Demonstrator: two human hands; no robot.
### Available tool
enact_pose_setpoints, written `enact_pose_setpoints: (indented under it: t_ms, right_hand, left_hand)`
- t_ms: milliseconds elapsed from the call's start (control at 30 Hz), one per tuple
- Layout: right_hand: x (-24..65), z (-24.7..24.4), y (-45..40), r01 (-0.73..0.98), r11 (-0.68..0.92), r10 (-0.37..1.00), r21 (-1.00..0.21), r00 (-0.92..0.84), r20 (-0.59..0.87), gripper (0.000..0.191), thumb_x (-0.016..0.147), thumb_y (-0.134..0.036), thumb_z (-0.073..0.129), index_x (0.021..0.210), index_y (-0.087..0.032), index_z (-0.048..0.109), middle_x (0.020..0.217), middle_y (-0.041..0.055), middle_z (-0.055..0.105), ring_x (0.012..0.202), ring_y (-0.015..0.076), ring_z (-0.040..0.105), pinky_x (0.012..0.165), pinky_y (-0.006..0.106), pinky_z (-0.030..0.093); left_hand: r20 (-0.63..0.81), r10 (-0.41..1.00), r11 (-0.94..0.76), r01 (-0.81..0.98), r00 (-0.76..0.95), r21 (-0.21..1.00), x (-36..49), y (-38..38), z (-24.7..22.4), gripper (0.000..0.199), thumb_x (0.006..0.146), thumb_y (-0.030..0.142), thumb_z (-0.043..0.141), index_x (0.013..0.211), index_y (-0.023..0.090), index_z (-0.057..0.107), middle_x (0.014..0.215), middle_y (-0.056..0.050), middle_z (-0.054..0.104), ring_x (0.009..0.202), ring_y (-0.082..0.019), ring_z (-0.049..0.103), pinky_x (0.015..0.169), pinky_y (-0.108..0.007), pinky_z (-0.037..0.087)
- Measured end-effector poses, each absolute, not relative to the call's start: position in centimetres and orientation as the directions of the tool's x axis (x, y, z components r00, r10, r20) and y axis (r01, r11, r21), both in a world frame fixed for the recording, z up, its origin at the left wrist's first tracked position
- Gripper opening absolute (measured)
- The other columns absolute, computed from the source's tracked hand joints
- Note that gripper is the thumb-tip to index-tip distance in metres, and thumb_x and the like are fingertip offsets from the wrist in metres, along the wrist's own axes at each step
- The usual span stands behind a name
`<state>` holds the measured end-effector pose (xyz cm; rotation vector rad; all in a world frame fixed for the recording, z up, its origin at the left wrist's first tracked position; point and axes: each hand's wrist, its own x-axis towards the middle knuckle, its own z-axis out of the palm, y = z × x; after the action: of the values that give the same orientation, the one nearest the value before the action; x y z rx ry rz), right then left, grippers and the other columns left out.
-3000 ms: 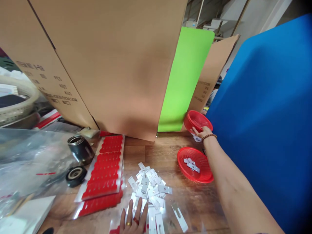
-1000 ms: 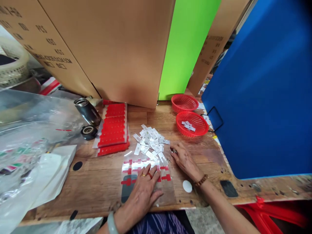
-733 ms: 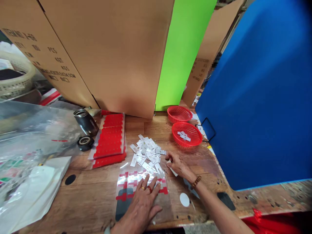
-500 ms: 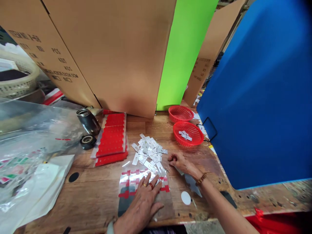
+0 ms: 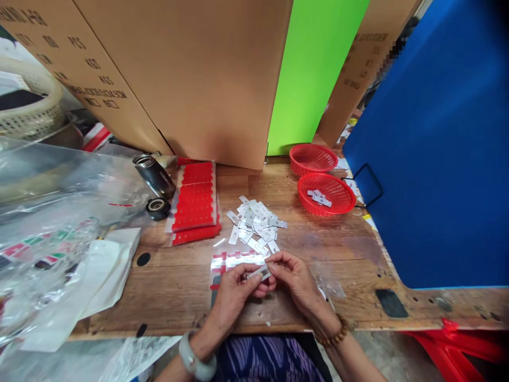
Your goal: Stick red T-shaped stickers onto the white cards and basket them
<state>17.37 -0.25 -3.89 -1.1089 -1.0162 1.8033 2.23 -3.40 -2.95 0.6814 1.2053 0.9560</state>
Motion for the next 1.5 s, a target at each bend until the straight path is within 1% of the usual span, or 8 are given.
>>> enact_pose_setpoints:
  t_ms: [133,267,367,500,833,1033,1333,1500]
  right_hand:
    - [17.0,-4.4,0.2,-0.130,-0.375,0.892,-0.918,-0.322,-0.319,0.037,0.077,-0.050,0.065,0.094,-0.018,0.063,0.064,-0.0022,0.061,0.050,0.0112,0.057,0.052,0.024,0.048]
    - [18.1,-4.5,1.0,0.197,-0.081,0.963,-0.977,-0.238,-0.128,0.027,0.090,-0.044,0.050,0.099,-0.021,0.062,0.074,0.0004,0.062,0.063,0.0145,0.059,0.061,0.027,0.049]
    - [19.2,-4.7,2.0,0.450,0.228,0.934,-0.863,-0.352,0.063,0.020,0.093,-0.030,0.046,0.096,-0.022,0.064,0.089,0.0043,0.066,0.083,0.0190,0.060,0.079,0.034,0.048]
    - [20.5,-5.3,4.4,0.537,0.469,0.857,-0.701,-0.468,0.216,0.021,0.091,-0.019,0.045,0.101,-0.021,0.064,0.103,0.0076,0.066,0.101,0.0223,0.056,0.093,0.042,0.042]
    - [21.2,-4.7,1.4,0.585,0.375,0.919,-0.720,-0.338,0.204,0.019,0.092,-0.018,0.043,0.099,-0.023,0.061,0.097,0.0068,0.062,0.093,0.0216,0.057,0.086,0.038,0.047]
    - [20.7,-5.6,-1.1,0.628,0.292,0.956,-0.721,-0.224,0.192,0.017,0.092,-0.020,0.045,0.100,-0.025,0.059,0.094,0.0070,0.059,0.090,0.0233,0.056,0.082,0.039,0.047]
    - [20.3,-5.8,0.0,0.670,0.227,0.971,-0.707,-0.209,0.114,0.015,0.087,-0.013,0.045,0.076,-0.022,0.050,0.080,0.0037,0.054,0.079,0.0217,0.052,0.073,0.037,0.045]
    - [20.3,-6.4,-0.9,0.618,0.262,0.965,-0.741,-0.158,0.209,0.019,0.090,-0.018,0.045,0.103,-0.025,0.057,0.101,0.0085,0.057,0.096,0.0251,0.055,0.085,0.041,0.046]
  left_hand:
    - [-0.528,0.848,0.513,-0.319,0.045,0.797,1.4,-3.5,-2.7,0.046,0.060,0.041,0.082,0.090,0.010,0.066,0.069,-0.006,0.072,0.054,-0.011,0.065,0.055,-0.020,0.052]
    - [-0.568,0.823,0.543,-0.343,0.033,0.767,0.8,-3.4,-3.0,0.043,0.058,0.039,0.083,0.084,0.010,0.065,0.067,-0.006,0.071,0.051,-0.010,0.064,0.052,-0.018,0.051]
    - [-0.557,0.830,0.537,-0.303,0.023,0.787,0.4,-3.2,-3.5,0.043,0.059,0.041,0.082,0.083,0.011,0.063,0.065,-0.006,0.071,0.051,-0.011,0.065,0.052,-0.018,0.051]
    - [-0.571,0.821,0.559,-0.238,0.019,0.794,0.1,-3.3,-4.3,0.048,0.059,0.044,0.080,0.087,0.012,0.060,0.060,-0.004,0.070,0.049,-0.012,0.065,0.052,-0.019,0.052]
    - [-0.585,0.809,0.585,-0.170,0.053,0.793,-0.1,-3.6,-4.5,0.044,0.063,0.043,0.078,0.087,0.013,0.057,0.056,-0.004,0.069,0.048,-0.013,0.066,0.051,-0.019,0.050]
    - [-0.523,0.851,0.519,-0.210,0.040,0.828,1.1,-1.9,-3.7,0.035,0.069,0.037,0.075,0.089,0.013,0.059,0.070,-0.006,0.073,0.055,-0.012,0.067,0.057,-0.020,0.053]
    - [-0.490,0.871,0.482,-0.267,0.042,0.834,3.7,0.4,-4.8,0.021,0.073,0.025,0.073,0.085,0.014,0.059,0.074,-0.003,0.070,0.067,-0.014,0.071,0.067,-0.022,0.055]
    - [-0.477,0.878,0.464,-0.277,0.024,0.841,3.9,0.0,-5.3,0.024,0.073,0.026,0.074,0.087,0.013,0.060,0.078,-0.003,0.069,0.067,-0.014,0.071,0.067,-0.023,0.056]
